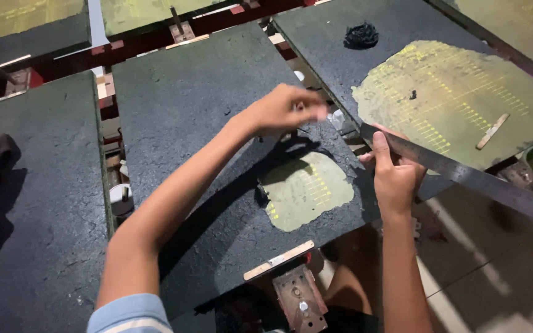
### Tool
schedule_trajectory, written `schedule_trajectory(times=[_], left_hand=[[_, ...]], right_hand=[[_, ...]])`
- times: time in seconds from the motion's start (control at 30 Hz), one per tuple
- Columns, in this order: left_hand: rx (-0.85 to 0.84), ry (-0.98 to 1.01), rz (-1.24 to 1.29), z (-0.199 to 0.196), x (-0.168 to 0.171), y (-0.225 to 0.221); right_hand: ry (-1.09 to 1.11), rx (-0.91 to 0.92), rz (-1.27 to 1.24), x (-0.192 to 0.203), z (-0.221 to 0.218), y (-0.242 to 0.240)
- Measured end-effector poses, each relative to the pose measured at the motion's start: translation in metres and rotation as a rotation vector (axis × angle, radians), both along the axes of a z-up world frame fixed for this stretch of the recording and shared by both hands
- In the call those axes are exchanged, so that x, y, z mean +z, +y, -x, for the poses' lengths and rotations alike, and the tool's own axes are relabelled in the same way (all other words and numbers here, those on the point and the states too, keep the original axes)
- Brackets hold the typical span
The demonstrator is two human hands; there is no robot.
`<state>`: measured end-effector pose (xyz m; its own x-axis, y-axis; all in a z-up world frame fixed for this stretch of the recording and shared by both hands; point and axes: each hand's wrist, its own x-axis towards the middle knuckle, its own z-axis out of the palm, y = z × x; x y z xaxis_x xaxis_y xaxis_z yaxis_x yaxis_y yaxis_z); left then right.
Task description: Scraping and cleaning residue from a screen printing platen using a metal tool and paper.
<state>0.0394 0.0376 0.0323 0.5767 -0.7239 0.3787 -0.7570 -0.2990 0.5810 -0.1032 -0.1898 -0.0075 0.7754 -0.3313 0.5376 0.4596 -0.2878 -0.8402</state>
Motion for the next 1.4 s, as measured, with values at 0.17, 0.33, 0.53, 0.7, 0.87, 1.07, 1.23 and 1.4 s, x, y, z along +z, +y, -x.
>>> schedule_trajectory(times=[0.17,0.33,0.53,0.7,0.87,1.07,1.23,1.4], left_hand=[[0.001,0.02,-0.137,0.021,-0.031,-0.007],[0.079,-0.024,-0.088,0.029,-0.055,-0.018],[0.264,-0.303,-0.277,0.033,-0.08,-0.029],[0.306,-0.553,-0.221,0.037,-0.08,-0.031],[0.203,-0.316,-0.087,0.037,-0.06,-0.019],[0.106,0.388,0.211,0.012,-0.023,-0.004],[-0.067,0.181,-0.08,0.016,-0.019,-0.012],[-0.199,0.013,-0.047,0.016,-0.032,-0.026]], right_hand=[[0.037,-0.03,0.013,-0.001,-0.001,0.002],[0.049,-0.023,-0.022,-0.006,-0.001,-0.002],[0.048,-0.035,0.004,0.0,0.005,0.003],[0.063,-0.031,-0.003,0.004,0.008,0.005],[0.068,-0.035,-0.033,0.006,0.004,0.007],[-0.013,-0.044,-0.185,0.001,0.003,0.002],[-0.075,-0.163,-0.113,-0.017,-0.006,-0.01],[-0.195,-0.082,-0.016,-0.003,0.007,-0.009]])
